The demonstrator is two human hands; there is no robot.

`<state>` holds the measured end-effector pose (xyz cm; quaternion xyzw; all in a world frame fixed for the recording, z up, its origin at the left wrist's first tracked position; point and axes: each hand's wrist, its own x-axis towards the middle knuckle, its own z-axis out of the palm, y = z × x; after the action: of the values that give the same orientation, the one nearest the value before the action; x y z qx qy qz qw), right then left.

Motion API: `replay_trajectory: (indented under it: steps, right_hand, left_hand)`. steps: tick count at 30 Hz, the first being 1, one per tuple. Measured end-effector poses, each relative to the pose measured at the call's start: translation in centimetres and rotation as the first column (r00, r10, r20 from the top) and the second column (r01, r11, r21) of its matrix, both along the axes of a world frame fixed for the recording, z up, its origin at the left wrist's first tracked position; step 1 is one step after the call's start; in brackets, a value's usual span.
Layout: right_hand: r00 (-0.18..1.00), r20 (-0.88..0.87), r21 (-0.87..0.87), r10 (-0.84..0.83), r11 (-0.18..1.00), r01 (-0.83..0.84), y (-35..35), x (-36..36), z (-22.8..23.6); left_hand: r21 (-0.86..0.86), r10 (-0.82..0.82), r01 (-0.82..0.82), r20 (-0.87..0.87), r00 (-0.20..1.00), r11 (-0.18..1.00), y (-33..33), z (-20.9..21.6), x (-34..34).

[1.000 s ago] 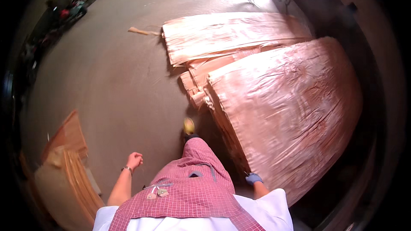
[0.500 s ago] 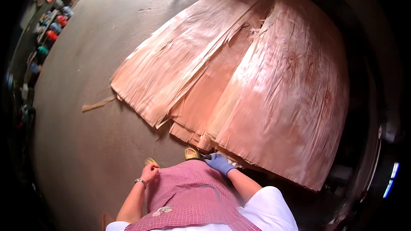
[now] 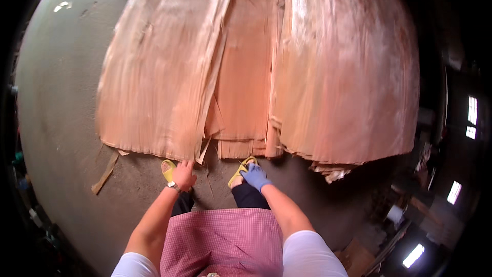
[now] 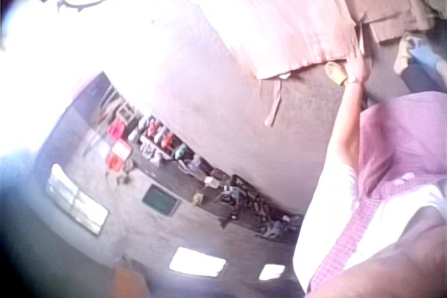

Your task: The person organizes wood veneer sheets on a work table, aligns their edges, and applies small pieces of white adhesive tape across the seams using a utility knife to cut the tape.

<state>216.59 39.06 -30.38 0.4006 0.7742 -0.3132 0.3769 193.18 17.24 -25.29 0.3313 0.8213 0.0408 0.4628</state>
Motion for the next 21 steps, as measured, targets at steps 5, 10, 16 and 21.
replay_trajectory:
  steps: [5,10,16,21]
  right_hand:
    - [0.996,0.083,-0.005,-0.044,0.999,0.045,2.0,-1.0,-16.7]
    - [0.895,-0.344,0.312,-0.283,0.865,0.394,6.5,-8.5,-22.0]
    - [0.908,-0.291,0.484,-0.301,0.773,0.411,4.9,-12.3,-22.6]
    - [0.867,-0.378,0.338,-0.325,0.823,0.456,3.1,-12.3,-21.9]
  left_hand:
    - [0.038,-0.393,0.416,-0.264,0.881,0.908,5.5,-13.8,-2.4]
    - [0.283,-0.483,0.627,-0.44,0.757,0.726,14.5,-24.6,-3.8]
    - [0.197,-0.513,0.586,-0.322,0.796,0.786,13.7,-26.2,-3.9]
    - [0.173,-0.501,0.595,-0.388,0.774,0.785,8.0,-25.6,-4.7]
